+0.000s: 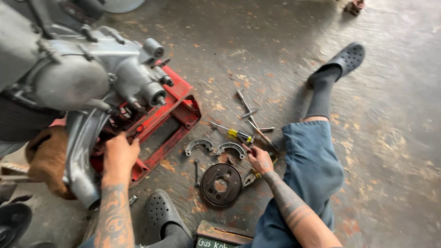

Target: Disassembling and cleaning motorcycle engine components using pliers, screwdrivers, and a brush

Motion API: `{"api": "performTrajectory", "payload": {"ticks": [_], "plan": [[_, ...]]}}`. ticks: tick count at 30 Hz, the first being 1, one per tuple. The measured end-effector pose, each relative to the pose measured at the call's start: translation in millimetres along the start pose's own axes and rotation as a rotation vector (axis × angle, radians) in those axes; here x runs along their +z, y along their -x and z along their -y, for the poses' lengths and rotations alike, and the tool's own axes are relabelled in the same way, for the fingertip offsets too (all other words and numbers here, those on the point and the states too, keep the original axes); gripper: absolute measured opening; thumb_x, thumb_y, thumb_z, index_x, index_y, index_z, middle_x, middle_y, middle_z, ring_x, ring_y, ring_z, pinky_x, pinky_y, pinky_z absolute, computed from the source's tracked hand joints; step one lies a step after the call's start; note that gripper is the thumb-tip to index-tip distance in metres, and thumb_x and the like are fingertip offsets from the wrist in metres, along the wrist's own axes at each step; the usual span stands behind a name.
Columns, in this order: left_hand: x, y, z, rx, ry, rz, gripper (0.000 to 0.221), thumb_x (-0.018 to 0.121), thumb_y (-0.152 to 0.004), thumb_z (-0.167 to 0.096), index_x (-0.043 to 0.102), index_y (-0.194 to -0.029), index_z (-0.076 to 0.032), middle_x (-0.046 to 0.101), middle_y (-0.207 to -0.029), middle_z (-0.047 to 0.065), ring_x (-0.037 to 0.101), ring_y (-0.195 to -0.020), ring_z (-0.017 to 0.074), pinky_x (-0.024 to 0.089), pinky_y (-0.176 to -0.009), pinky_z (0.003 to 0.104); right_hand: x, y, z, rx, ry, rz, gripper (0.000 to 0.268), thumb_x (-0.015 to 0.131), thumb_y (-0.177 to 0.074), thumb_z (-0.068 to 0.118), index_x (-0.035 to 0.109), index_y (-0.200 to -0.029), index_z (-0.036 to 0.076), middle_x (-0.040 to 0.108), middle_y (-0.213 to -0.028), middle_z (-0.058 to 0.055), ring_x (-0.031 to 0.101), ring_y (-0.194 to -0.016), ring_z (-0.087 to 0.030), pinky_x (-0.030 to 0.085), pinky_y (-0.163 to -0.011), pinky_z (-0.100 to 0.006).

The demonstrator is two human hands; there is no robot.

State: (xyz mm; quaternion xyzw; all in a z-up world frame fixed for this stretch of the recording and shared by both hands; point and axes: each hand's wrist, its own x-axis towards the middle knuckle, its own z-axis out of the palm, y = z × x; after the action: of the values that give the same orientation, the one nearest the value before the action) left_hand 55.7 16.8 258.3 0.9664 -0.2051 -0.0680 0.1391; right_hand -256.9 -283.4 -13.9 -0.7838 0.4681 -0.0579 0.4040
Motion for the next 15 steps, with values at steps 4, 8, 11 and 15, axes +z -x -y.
{"api": "performTrajectory", "payload": {"ticks": [4, 8, 11, 15], "plan": [[1, -8, 11, -0.059, 0.064, 0.036, 0.04, 0.068, -0.092, -0.033, 0.074, -0.122, -0.007, 0.076, -0.108, 0.027, 0.071, -0.108, 0.0448, 0.059, -0.086, 0.053, -7, 7, 15, 0.007, 0.025, 0.042, 0.026, 0.067, -0.086, 0.033, 0.075, -0.107, 0.022, 0.078, -0.097, -0.015, 0.073, -0.102, -0.04, 0.057, -0.087, -0.052], [-8, -13, 9, -0.11, 0.064, 0.102, 0.045, 0.067, -0.091, -0.036, 0.073, -0.126, -0.009, 0.075, -0.113, 0.027, 0.069, -0.112, 0.045, 0.059, -0.087, 0.054, -4, 2, 14, 0.012, 0.031, 0.047, 0.027, 0.066, -0.086, 0.033, 0.075, -0.108, 0.021, 0.078, -0.099, -0.015, 0.072, -0.103, -0.04, 0.057, -0.088, -0.053], [-10, -14, 12, -0.139, 0.095, 0.112, 0.046, 0.07, -0.09, -0.038, 0.072, -0.127, -0.01, 0.075, -0.114, 0.027, 0.069, -0.114, 0.0439, 0.058, -0.089, 0.053, -2, -1, 12, 0.001, 0.039, 0.064, 0.026, 0.066, -0.086, 0.034, 0.075, -0.108, 0.023, 0.078, -0.098, -0.014, 0.073, -0.103, -0.039, 0.057, -0.087, -0.051], [-22, -3, 2, -0.163, 0.171, 0.123, 0.045, 0.071, -0.091, -0.037, 0.07, -0.126, -0.01, 0.074, -0.116, 0.026, 0.067, -0.116, 0.0429, 0.057, -0.091, 0.053, -1, -4, 6, 0.006, 0.084, 0.085, 0.026, 0.065, -0.086, 0.035, 0.074, -0.108, 0.024, 0.078, -0.099, -0.014, 0.073, -0.102, -0.038, 0.058, -0.087, -0.05]]}}
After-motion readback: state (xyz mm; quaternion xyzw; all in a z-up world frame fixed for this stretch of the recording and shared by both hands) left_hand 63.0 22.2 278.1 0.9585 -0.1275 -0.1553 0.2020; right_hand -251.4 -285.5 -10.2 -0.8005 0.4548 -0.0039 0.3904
